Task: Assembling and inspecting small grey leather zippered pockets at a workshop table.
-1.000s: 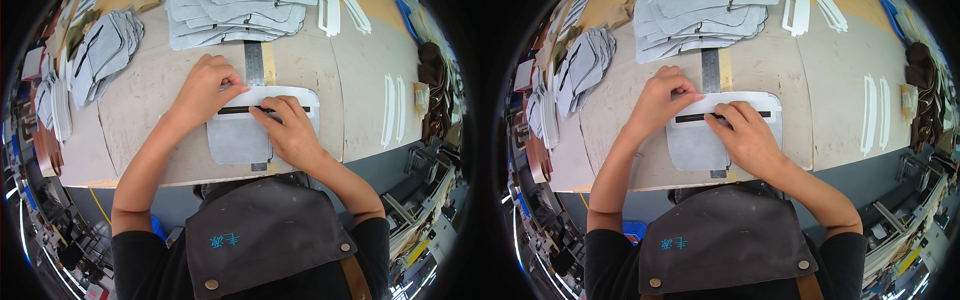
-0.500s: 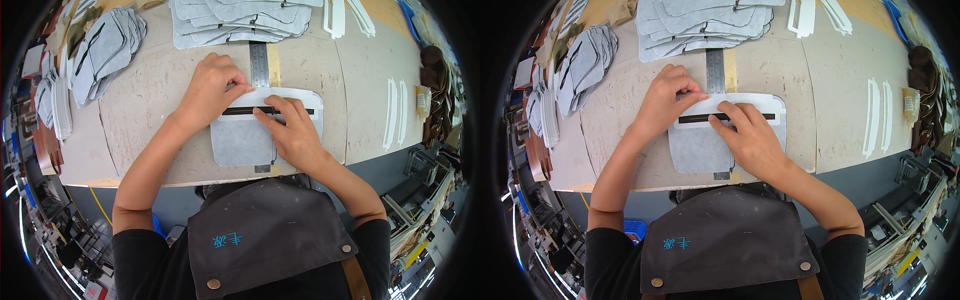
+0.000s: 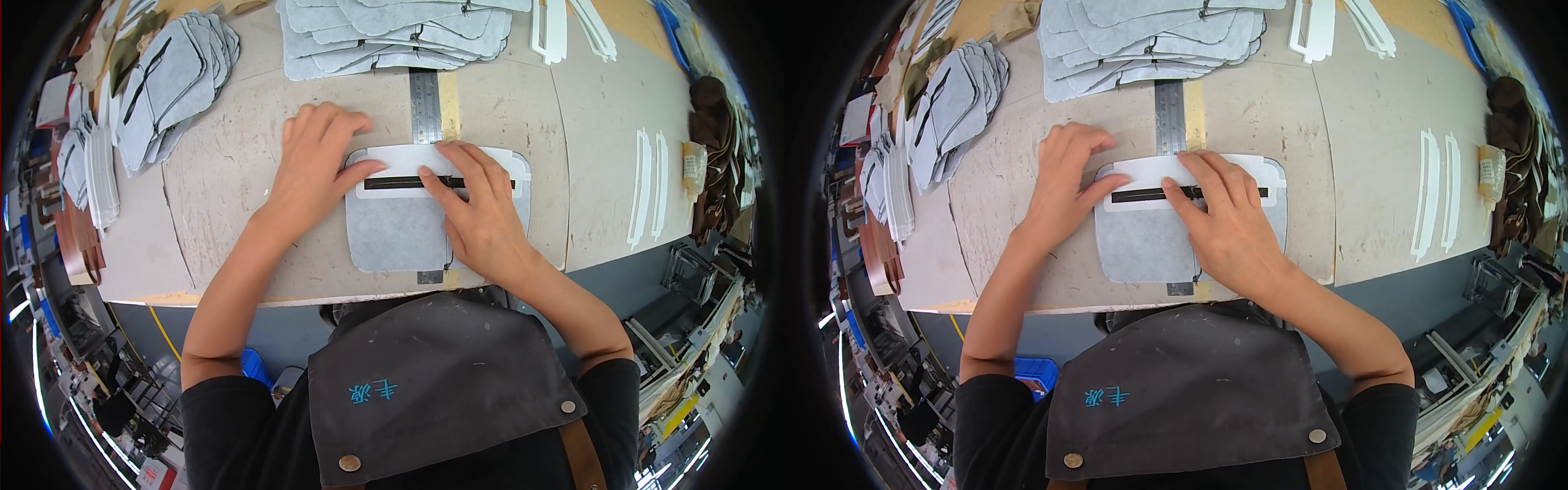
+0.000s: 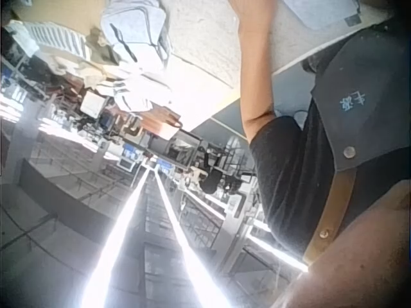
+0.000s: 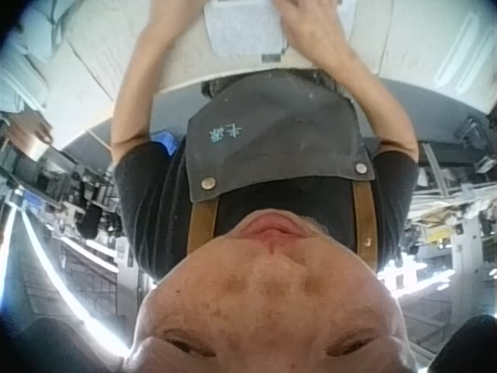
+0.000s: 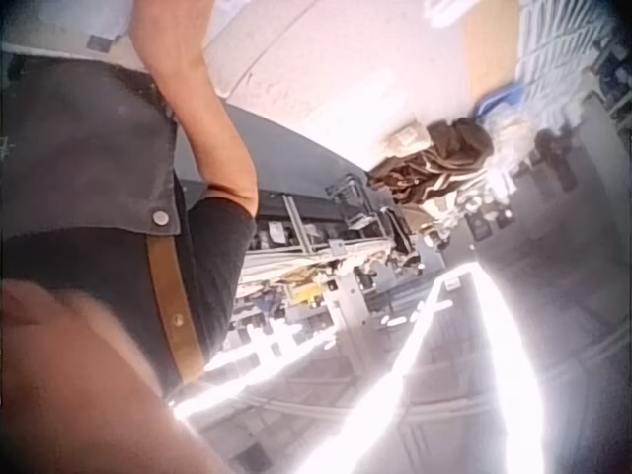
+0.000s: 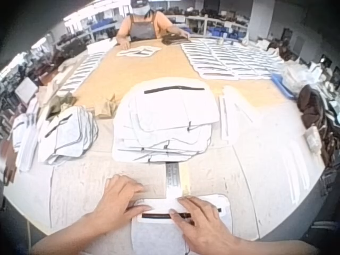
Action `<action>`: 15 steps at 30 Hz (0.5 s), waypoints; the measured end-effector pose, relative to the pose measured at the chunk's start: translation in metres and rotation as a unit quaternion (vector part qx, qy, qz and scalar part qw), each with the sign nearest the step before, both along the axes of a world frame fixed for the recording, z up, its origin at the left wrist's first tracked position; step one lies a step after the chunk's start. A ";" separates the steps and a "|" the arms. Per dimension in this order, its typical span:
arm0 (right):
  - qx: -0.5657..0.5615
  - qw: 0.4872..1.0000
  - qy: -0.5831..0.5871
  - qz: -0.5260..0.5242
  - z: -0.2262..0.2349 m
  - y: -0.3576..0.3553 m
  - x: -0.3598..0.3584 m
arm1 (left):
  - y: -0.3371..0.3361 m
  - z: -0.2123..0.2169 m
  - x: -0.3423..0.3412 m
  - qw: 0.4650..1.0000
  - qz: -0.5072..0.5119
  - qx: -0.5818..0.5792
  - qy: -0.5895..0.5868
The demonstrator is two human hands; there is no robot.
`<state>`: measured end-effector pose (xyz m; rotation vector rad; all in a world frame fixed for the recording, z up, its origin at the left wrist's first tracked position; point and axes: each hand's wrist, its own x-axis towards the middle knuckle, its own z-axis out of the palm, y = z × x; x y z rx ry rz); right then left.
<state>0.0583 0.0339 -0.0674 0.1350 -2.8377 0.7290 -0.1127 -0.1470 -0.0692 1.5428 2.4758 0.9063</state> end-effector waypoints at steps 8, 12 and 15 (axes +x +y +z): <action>0.030 0.999 -0.010 0.006 0.001 0.003 0.002 | 0.010 0.007 0.045 0.994 -0.106 -0.019 0.002; -0.013 1.000 -0.006 0.004 0.003 0.017 0.011 | 0.012 0.005 0.049 0.989 -0.112 -0.070 0.064; 0.022 0.999 -0.028 0.000 0.005 0.016 0.013 | 0.020 0.006 0.054 0.992 -0.093 -0.064 0.055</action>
